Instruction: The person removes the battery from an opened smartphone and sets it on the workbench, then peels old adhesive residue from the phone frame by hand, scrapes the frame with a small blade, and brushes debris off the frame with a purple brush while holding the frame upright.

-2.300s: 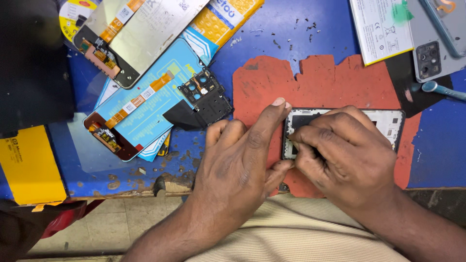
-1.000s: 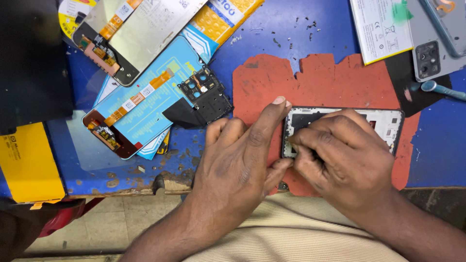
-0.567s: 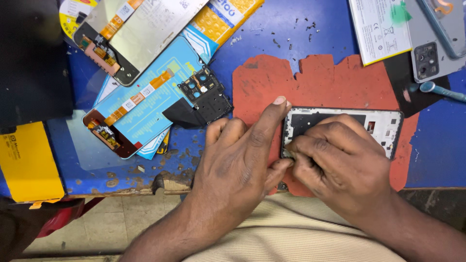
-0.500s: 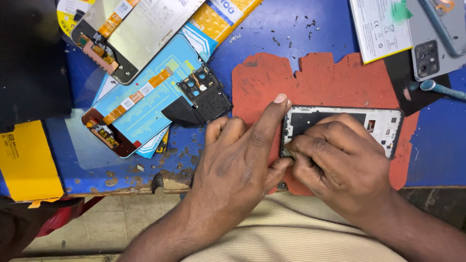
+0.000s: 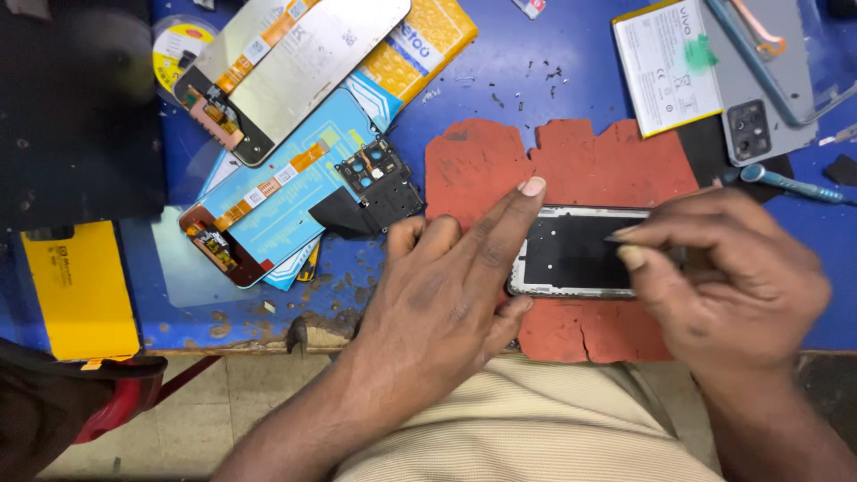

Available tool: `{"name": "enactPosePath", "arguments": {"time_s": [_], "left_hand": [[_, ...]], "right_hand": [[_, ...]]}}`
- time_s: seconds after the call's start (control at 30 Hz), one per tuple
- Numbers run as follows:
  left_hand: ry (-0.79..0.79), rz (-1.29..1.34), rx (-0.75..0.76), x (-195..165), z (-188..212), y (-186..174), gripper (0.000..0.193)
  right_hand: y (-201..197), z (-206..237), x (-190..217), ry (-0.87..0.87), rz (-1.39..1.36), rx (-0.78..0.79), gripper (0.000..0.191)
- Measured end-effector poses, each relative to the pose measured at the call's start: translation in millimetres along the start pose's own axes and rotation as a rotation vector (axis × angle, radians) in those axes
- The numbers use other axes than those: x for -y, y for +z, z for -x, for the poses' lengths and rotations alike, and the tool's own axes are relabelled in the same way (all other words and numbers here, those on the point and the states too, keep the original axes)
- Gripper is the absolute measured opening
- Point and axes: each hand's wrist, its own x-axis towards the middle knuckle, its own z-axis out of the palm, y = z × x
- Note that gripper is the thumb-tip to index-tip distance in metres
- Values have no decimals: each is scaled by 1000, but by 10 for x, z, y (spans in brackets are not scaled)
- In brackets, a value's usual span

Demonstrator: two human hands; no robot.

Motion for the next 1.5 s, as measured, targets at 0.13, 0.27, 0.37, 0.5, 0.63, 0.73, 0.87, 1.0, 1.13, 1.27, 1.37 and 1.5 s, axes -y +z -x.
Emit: {"name": "enactPosePath", "arguments": {"time_s": [0.13,0.27,0.37,0.5,0.63,0.73,0.87,1.0,1.13,1.27,1.37,1.5], "left_hand": [[11,-12,-23,-45,28,11,89],[11,-115,-142,-107,157,91,74],[-11,-342,-150,-173,255,207,73],[33,-336,-112,-215,329,300,70],[108,-218,-42,-206,345,253,57],[103,-132,-3,-159,310,176,53],[83,-108,14,-67,240,80,52],[84,-151,35,4,178,61,48],[75,-143,56,62,166,71,50],[67,-137,73,104,171,90,51],[66,-140,86,115,172,90,52],[60,-131,80,115,165,87,52]], "right_hand": [[-107,53,-18,75,-65,-124,12],[-162,61,-19,88,2,-120,18],[-116,41,-1,12,15,-57,17],[-27,-5,65,-94,177,3,19],[43,-61,155,-103,249,3,21],[113,-108,192,-152,265,33,20],[272,-171,158,-177,260,40,18],[374,-206,96,-220,321,45,15],[416,-228,67,-238,345,42,14],[464,-260,72,-251,354,51,14],[459,-276,84,-266,351,87,14],[466,-283,77,-278,356,77,13]]}}
